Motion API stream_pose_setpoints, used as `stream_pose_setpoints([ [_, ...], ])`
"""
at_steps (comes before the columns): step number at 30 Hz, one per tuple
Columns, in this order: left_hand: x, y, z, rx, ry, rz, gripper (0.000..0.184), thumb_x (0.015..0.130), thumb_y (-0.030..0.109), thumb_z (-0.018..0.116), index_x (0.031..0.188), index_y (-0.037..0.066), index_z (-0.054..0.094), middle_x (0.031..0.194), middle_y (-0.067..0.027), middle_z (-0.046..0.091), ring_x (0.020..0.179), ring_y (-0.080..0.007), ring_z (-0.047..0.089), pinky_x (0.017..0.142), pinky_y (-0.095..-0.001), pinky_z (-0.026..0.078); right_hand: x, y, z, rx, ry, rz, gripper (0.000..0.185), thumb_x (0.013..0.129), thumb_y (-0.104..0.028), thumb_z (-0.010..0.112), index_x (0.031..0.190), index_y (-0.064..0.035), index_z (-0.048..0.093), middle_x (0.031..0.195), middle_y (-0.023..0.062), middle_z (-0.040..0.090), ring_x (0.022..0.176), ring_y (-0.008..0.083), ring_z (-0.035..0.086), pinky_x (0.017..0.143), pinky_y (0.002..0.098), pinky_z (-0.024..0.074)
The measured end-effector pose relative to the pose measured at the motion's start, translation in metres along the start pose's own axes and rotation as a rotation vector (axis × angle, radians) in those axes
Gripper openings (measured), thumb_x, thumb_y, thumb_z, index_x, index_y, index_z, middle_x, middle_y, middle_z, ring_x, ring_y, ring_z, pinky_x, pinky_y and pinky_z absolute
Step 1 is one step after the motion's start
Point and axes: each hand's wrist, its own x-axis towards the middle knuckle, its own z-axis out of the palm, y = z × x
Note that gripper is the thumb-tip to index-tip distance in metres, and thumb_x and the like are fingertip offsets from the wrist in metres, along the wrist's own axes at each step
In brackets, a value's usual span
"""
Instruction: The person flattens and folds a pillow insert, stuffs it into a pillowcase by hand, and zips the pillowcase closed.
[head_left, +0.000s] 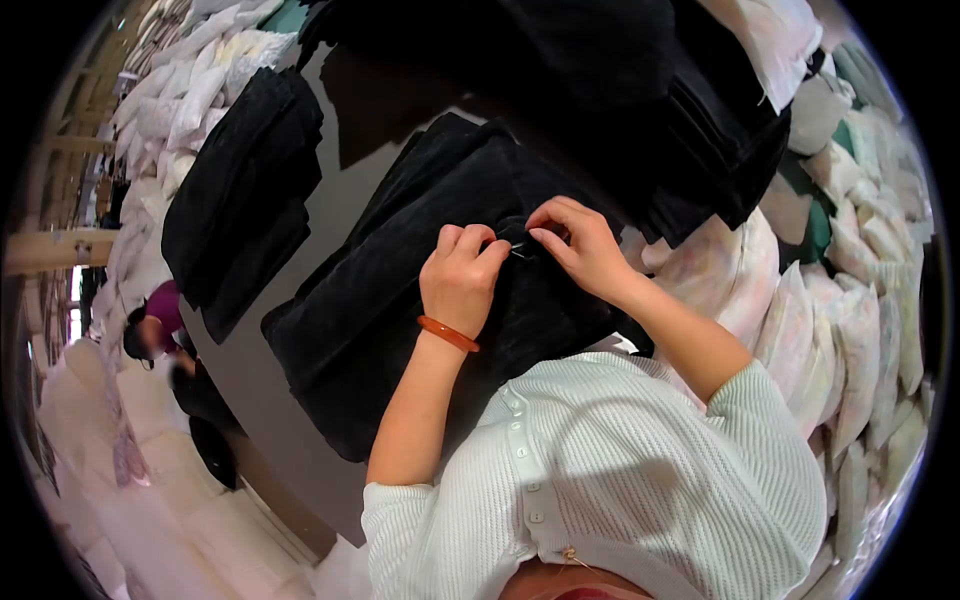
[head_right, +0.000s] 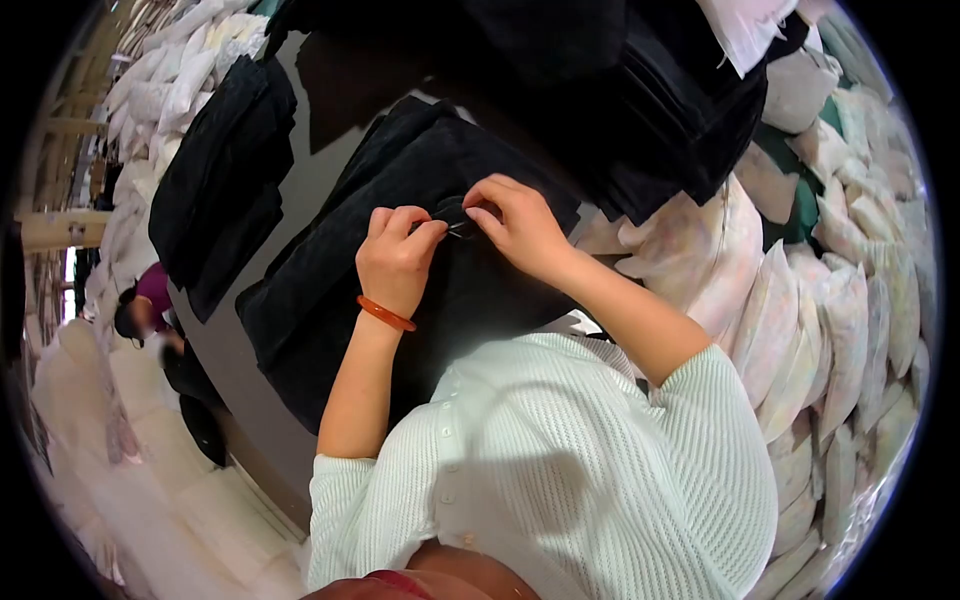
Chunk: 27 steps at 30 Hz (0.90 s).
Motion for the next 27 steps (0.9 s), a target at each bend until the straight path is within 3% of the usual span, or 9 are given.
stream_pose_setpoints([
  [4,0.005,-0.004,0.000,-0.033,-0.021,-0.002,0.016,0.066,0.009,0.078,0.078,0.016,0.070,0.084,0.0038,0.061,0.076,-0.0180,0.056,0.059,-0.0301,0.049,0.000,0.015,0.007,0.011,-0.027,-0.050,0.017,0.080,-0.004,0.069,0.095,-0.0014,0.062,0.091,0.0085,0.059,0.076,0.0215,0.061,0.066,0.0298,0.0494],
  [6,0.007,-0.005,-0.001,-0.039,-0.047,-0.013,0.016,0.066,0.009,0.078,0.078,0.015,0.070,0.083,0.0036,0.060,0.076,-0.0182,0.056,0.060,-0.0304,0.049,0.007,0.017,0.006,-0.176,-0.077,-0.187,0.018,0.079,-0.008,0.070,0.094,-0.0035,0.060,0.093,0.0107,0.060,0.081,0.0299,0.063,0.069,0.0388,0.0509],
  [9,0.008,-0.005,0.004,-0.061,-0.069,-0.042,0.015,0.067,0.009,0.078,0.078,0.015,0.069,0.083,0.0032,0.060,0.076,-0.0189,0.055,0.061,-0.0313,0.049,0.012,0.031,0.016,-0.336,-0.042,-0.319,0.016,0.079,-0.009,0.068,0.093,-0.0044,0.062,0.092,0.0118,0.062,0.084,0.0326,0.063,0.071,0.0404,0.0512],
  [14,0.015,0.005,0.004,-0.068,-0.098,-0.119,0.014,0.068,0.008,0.078,0.075,0.013,0.067,0.084,0.0016,0.058,0.080,-0.0205,0.056,0.062,-0.0329,0.049,0.016,0.039,0.016,-0.100,-0.020,-0.233,0.013,0.083,-0.009,0.064,0.095,-0.0021,0.064,0.088,0.0139,0.064,0.083,0.0335,0.063,0.072,0.0395,0.0513],
  [16,0.020,0.012,0.002,0.029,-0.211,-0.157,0.015,0.068,0.008,0.078,0.072,0.011,0.064,0.086,-0.0012,0.057,0.084,-0.0233,0.055,0.066,-0.0356,0.047,0.017,0.036,0.013,0.047,-0.041,-0.131,0.014,0.085,-0.009,0.063,0.096,-0.0002,0.065,0.088,0.0149,0.064,0.083,0.0335,0.063,0.073,0.0390,0.0509],
  [19,0.030,0.019,0.004,0.137,-0.260,-0.188,0.012,0.069,0.008,0.075,0.072,0.008,0.063,0.087,-0.0052,0.055,0.090,-0.0259,0.053,0.074,-0.0373,0.044,0.017,0.033,0.015,-0.005,-0.007,-0.162,0.013,0.086,-0.009,0.062,0.095,-0.0003,0.065,0.088,0.0144,0.063,0.083,0.0334,0.062,0.073,0.0391,0.0505],
  [23,0.021,0.016,0.015,0.075,-0.157,-0.320,0.033,0.065,0.010,0.080,0.088,0.009,0.058,0.095,-0.0066,0.055,0.094,-0.0284,0.052,0.080,-0.0410,0.041,0.013,0.040,0.019,-0.097,0.098,-0.300,0.014,0.081,-0.002,0.065,0.095,-0.0011,0.066,0.085,0.0115,0.061,0.078,0.0268,0.060,0.066,0.0345,0.0480],
  [24,0.020,0.013,0.016,0.075,-0.167,-0.356,0.039,0.066,0.011,0.079,0.096,0.010,0.054,0.100,-0.0077,0.054,0.097,-0.0296,0.051,0.083,-0.0416,0.040,0.011,0.040,0.020,-0.117,0.092,-0.300,0.015,0.078,-0.003,0.067,0.093,-0.0025,0.065,0.086,0.0101,0.061,0.082,0.0270,0.059,0.069,0.0355,0.0478],
  [27,0.018,0.011,0.014,0.082,-0.193,-0.353,0.037,0.067,0.012,0.079,0.094,0.010,0.054,0.098,-0.0079,0.054,0.096,-0.0299,0.051,0.082,-0.0415,0.040,0.008,0.036,0.026,-0.050,0.144,-0.244,0.015,0.076,-0.005,0.068,0.090,-0.0029,0.064,0.084,0.0087,0.060,0.087,0.0281,0.056,0.075,0.0369,0.0463],
])
